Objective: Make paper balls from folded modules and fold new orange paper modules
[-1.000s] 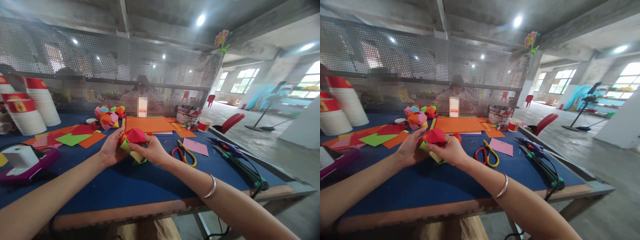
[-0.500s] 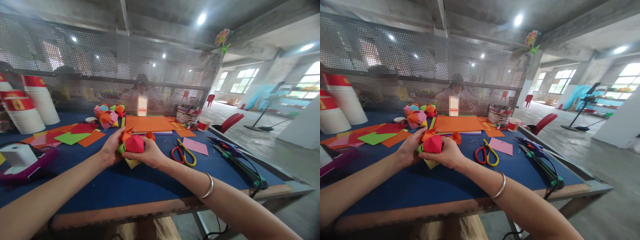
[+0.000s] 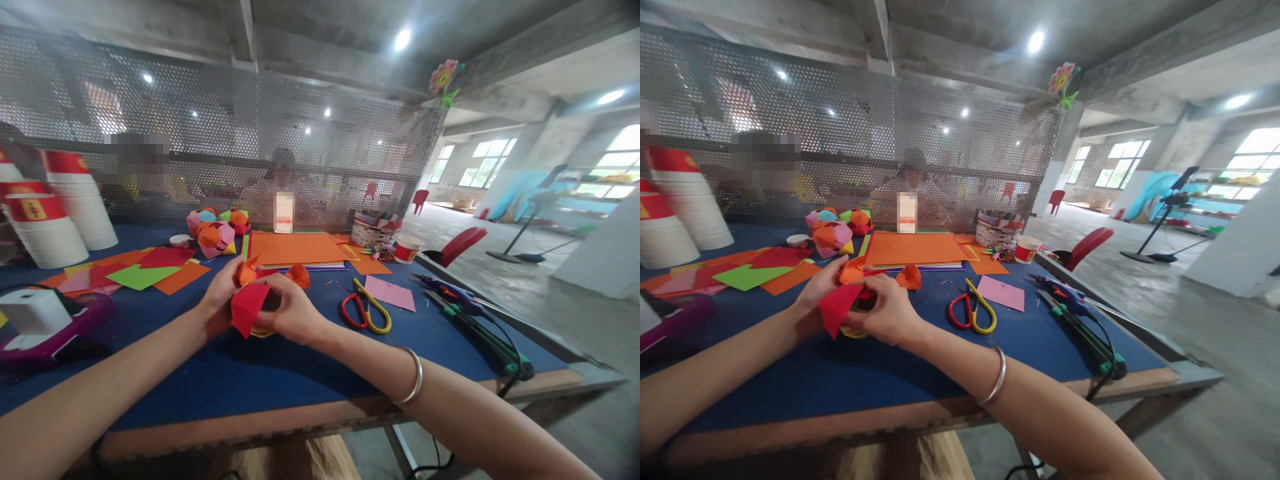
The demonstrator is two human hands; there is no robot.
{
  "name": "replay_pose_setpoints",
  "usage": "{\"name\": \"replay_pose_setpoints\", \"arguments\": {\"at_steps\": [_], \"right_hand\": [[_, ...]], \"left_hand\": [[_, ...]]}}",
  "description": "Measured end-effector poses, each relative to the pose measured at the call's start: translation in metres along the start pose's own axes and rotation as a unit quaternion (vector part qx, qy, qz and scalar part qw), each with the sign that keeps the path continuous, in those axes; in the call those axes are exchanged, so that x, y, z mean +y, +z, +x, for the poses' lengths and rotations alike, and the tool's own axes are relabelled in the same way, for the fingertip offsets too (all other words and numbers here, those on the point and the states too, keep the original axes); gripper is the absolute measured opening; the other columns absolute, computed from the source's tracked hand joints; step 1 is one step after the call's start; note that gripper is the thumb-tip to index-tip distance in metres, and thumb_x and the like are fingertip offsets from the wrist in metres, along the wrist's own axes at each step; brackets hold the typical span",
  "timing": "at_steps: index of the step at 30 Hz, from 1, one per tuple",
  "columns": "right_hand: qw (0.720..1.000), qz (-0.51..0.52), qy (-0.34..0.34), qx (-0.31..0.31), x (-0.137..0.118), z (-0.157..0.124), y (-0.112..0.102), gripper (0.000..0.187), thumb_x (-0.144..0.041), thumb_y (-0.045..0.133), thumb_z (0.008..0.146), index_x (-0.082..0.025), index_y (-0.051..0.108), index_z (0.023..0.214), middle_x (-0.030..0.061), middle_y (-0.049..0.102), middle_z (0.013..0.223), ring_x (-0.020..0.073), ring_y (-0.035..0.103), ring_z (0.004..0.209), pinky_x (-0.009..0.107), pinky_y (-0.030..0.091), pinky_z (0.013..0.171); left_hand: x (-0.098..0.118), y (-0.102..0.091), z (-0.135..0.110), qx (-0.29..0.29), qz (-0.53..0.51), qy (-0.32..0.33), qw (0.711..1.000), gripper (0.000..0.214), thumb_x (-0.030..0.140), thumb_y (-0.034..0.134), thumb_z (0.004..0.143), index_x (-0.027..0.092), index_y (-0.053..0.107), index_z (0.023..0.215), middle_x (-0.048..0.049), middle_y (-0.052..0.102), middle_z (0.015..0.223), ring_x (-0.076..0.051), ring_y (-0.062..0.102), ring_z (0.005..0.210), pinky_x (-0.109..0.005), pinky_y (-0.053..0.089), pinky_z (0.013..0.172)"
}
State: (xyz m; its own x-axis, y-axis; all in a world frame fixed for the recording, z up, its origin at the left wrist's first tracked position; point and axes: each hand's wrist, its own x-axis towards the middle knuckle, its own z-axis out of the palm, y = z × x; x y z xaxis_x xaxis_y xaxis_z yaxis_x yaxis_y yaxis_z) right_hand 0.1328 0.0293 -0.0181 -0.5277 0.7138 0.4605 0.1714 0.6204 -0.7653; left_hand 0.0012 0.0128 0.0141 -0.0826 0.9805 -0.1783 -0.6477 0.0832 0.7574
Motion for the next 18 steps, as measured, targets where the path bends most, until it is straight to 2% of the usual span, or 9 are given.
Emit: {"name": "replay_pose_setpoints", "arguments": {"at_steps": [4,9,12,15,18], "right_hand": [[0.994,-0.107,-0.037,0.012,-0.008,-0.005,0.002,0.045,-0.024,0.090,0.064,-0.021,0.072,0.106,0.0066,0.071,0.112,0.0231,0.065,0.104,0.043,0.045,0.097],[0.977,-0.204,-0.060,-0.023,-0.018,-0.011,-0.001,0.022,-0.034,0.083,0.075,-0.021,0.073,0.090,0.0051,0.073,0.103,0.0241,0.063,0.102,0.041,0.040,0.093],[0.963,-0.250,-0.084,-0.052,-0.024,-0.013,-0.004,0.019,-0.039,0.073,0.086,-0.020,0.073,0.088,0.0050,0.074,0.101,0.0249,0.062,0.102,0.042,0.039,0.092],[0.951,-0.282,-0.101,-0.079,-0.027,-0.016,-0.006,0.025,-0.043,0.068,0.089,-0.019,0.074,0.095,0.0061,0.075,0.103,0.0266,0.063,0.104,0.042,0.039,0.093],[0.938,-0.308,-0.126,-0.094,-0.027,-0.017,-0.008,0.043,-0.055,0.077,0.081,-0.019,0.074,0.105,0.0087,0.075,0.115,0.0301,0.062,0.112,0.045,0.038,0.101]], "left_hand": [[-0.002,-0.004,0.007,-0.022,-0.009,0.009,1.000,0.039,0.025,0.033,0.106,0.011,0.070,0.104,-0.0071,0.078,0.081,-0.018,0.075,0.068,-0.026,0.061,0.072],[-0.003,-0.007,0.008,-0.021,-0.009,0.000,1.000,0.038,0.027,0.035,0.105,0.010,0.069,0.109,-0.0079,0.077,0.077,-0.021,0.076,0.069,-0.031,0.063,0.072],[-0.001,-0.003,0.006,-0.013,-0.014,0.001,1.000,0.037,0.027,0.037,0.104,0.010,0.070,0.108,-0.0084,0.077,0.076,-0.022,0.077,0.070,-0.030,0.063,0.069],[0.002,0.001,0.003,0.002,-0.017,0.000,1.000,0.038,0.025,0.036,0.104,0.009,0.070,0.107,-0.0092,0.077,0.075,-0.022,0.077,0.070,-0.028,0.062,0.065],[0.004,0.002,0.000,0.018,-0.012,-0.013,1.000,0.041,0.025,0.033,0.104,0.007,0.069,0.112,-0.0098,0.077,0.074,-0.023,0.076,0.068,-0.029,0.061,0.061]]}}
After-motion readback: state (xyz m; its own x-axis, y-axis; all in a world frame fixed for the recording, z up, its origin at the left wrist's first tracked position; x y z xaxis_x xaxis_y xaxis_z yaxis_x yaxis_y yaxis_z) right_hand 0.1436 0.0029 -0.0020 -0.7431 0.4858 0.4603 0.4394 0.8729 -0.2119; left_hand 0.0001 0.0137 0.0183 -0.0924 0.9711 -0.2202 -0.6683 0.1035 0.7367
